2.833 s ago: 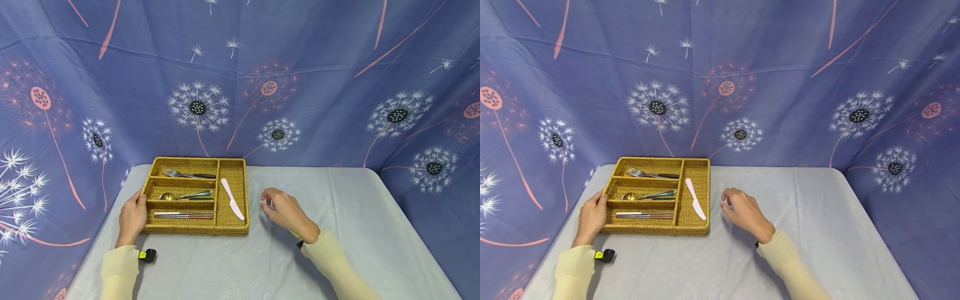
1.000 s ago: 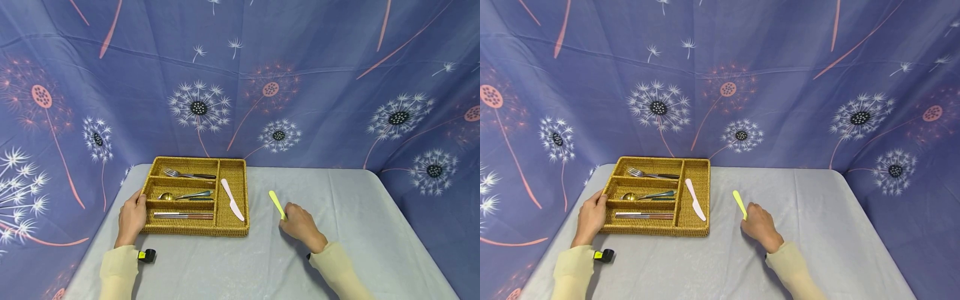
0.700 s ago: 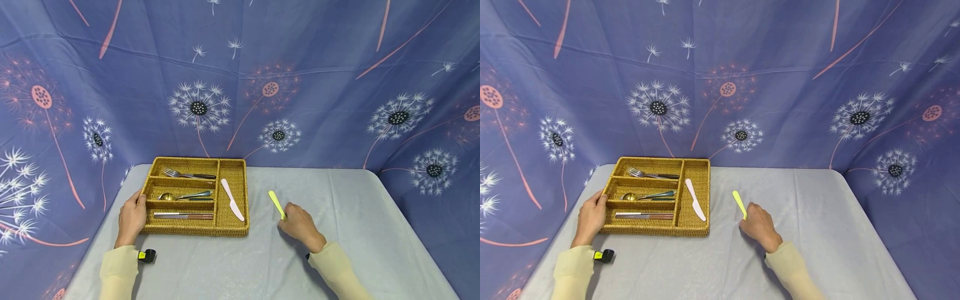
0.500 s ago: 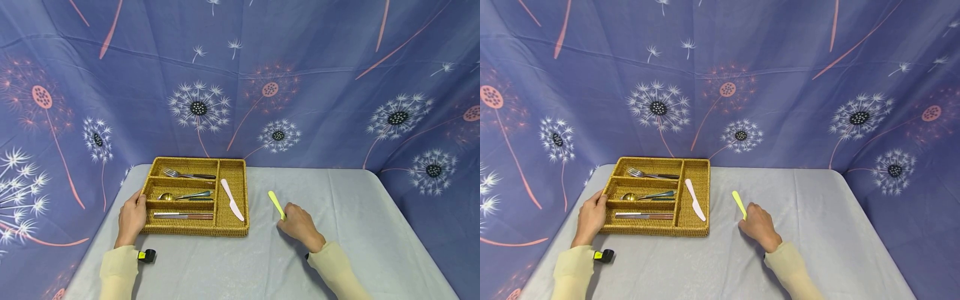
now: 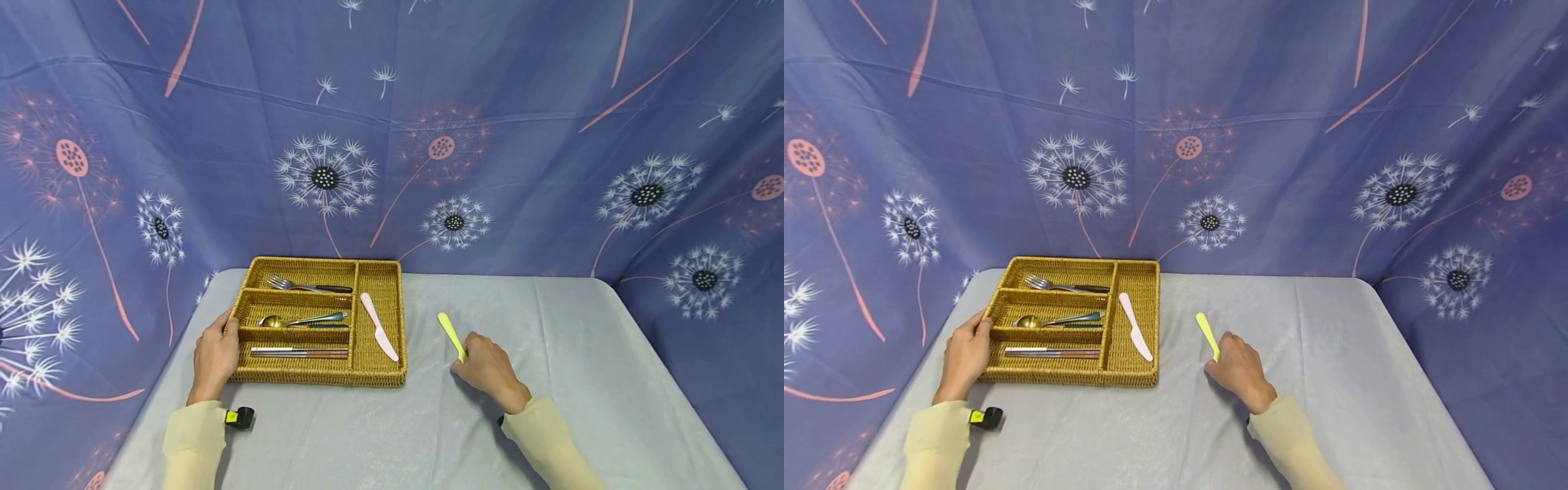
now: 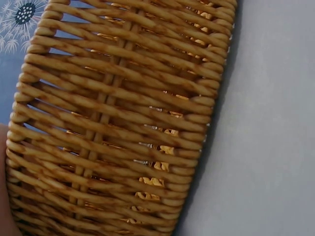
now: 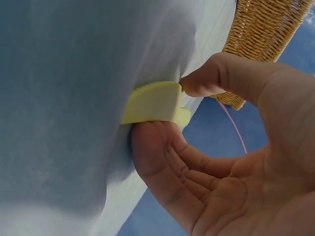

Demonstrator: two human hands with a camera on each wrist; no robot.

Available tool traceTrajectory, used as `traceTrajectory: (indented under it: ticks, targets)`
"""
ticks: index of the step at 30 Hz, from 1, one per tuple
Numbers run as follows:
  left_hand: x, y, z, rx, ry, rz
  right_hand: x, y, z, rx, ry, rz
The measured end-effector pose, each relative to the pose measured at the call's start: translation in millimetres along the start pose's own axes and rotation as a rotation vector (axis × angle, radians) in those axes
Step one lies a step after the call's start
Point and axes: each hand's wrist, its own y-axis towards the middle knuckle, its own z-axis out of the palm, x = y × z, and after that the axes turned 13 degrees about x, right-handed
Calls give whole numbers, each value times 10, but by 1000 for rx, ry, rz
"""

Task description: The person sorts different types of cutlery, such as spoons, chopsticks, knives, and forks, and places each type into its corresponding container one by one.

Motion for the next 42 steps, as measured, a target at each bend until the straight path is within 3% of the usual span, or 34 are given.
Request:
traceTrajectory:
  ticks: [18, 30, 42]
  targets:
    - [3, 16, 3, -6, 0, 7, 119, -44, -43, 13, 100, -40]
    - [-9, -9, -8, 4, 2, 6, 531, 12, -217, 26, 152, -137]
    - [-10, -9, -3, 9, -6, 9, 996, 189, -257, 53, 156, -216]
